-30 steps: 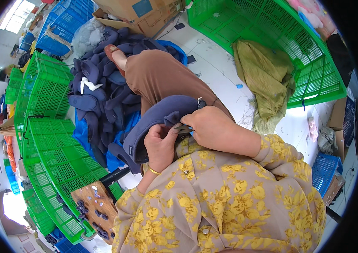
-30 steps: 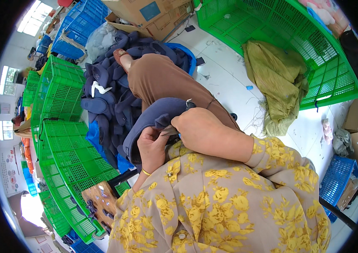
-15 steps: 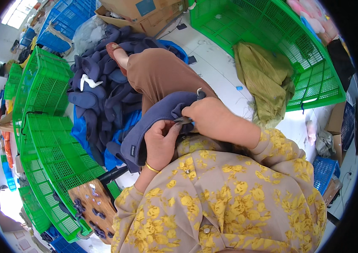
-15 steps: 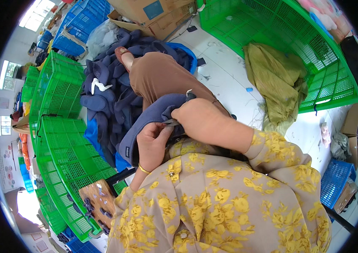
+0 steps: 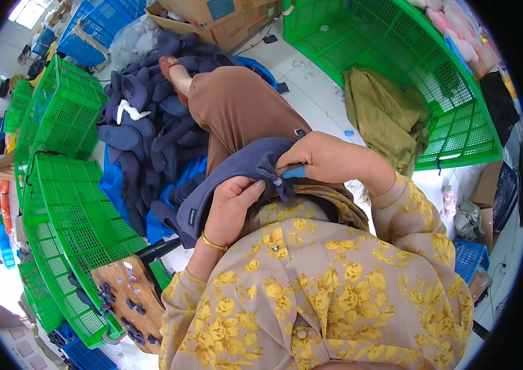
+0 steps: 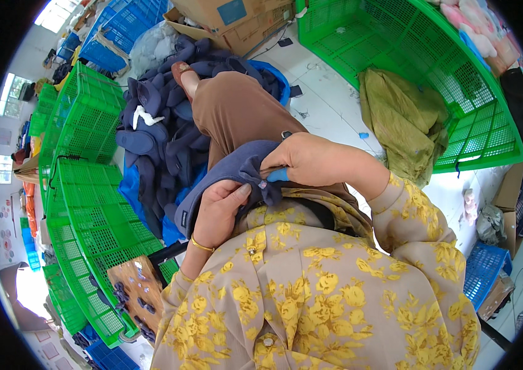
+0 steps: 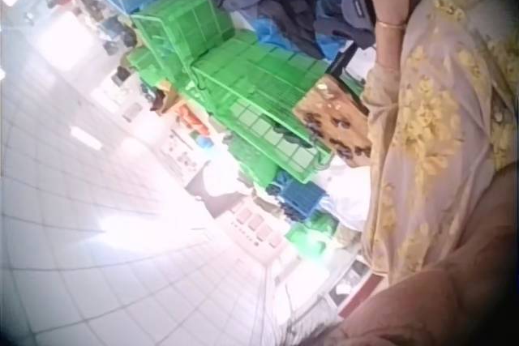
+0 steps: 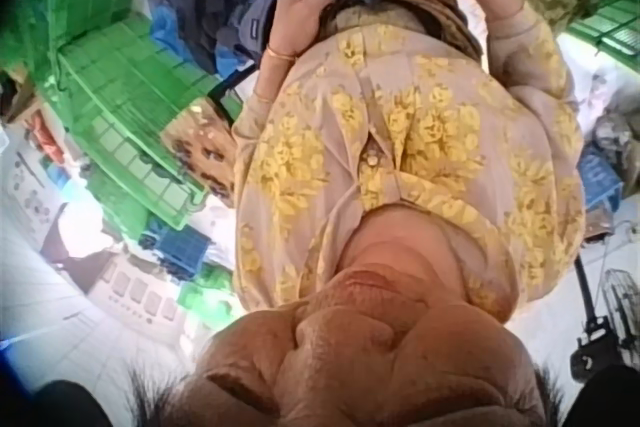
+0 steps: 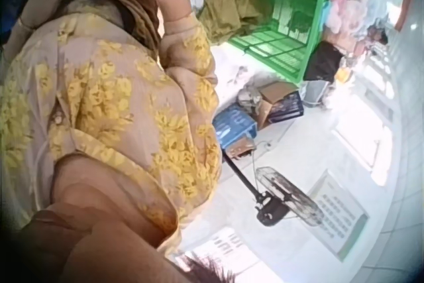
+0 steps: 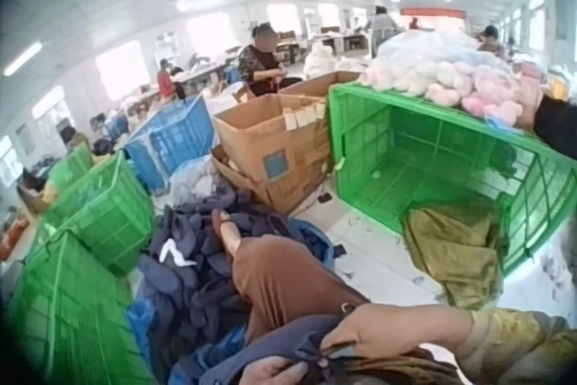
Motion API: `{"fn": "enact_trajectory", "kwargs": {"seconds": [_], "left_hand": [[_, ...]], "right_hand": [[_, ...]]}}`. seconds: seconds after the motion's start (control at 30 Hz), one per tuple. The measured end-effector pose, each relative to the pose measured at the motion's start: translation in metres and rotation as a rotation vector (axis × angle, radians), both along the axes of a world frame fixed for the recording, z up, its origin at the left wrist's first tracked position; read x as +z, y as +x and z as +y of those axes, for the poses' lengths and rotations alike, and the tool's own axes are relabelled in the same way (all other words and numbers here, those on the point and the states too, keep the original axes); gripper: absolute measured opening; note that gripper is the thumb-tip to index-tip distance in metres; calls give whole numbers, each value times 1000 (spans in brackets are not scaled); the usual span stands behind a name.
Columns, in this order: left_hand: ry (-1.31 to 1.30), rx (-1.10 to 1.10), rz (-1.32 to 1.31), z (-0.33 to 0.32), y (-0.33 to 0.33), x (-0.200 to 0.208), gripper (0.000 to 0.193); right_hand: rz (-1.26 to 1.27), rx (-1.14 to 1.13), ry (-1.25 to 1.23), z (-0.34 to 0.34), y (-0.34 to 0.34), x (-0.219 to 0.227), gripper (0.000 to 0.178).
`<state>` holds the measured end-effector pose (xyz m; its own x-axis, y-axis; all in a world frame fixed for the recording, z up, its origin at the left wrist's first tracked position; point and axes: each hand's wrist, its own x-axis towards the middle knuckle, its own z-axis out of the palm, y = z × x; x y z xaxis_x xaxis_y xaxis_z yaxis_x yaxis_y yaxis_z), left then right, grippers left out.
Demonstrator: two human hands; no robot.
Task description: The person sits on the floor in a workshop and uses a blue-handled tool to stitch or attach a small component to the heel of a dark slip-on shoe. The person handles the shoe and tool repeatedly, working on the same item.
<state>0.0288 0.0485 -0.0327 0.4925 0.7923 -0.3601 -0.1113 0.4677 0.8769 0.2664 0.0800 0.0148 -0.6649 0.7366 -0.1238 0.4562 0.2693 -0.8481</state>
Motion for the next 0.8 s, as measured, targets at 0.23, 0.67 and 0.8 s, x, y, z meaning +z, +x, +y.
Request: {"fn": "enact_trajectory", "kwargs": {"seconds": [0.23,0.67,0.8], "left_hand": [[-144,-4,-97,1,9,17,17],[-148,143,7,-5,3,2,12],[-155,176,-56,-7,3,-5,12]], "right_hand": [[31,27,-30,4,-3,-2,21],[-322,-356,328,-33,-45,-9,35],[-265,-379,303,-38,-57,-13,55]]}}
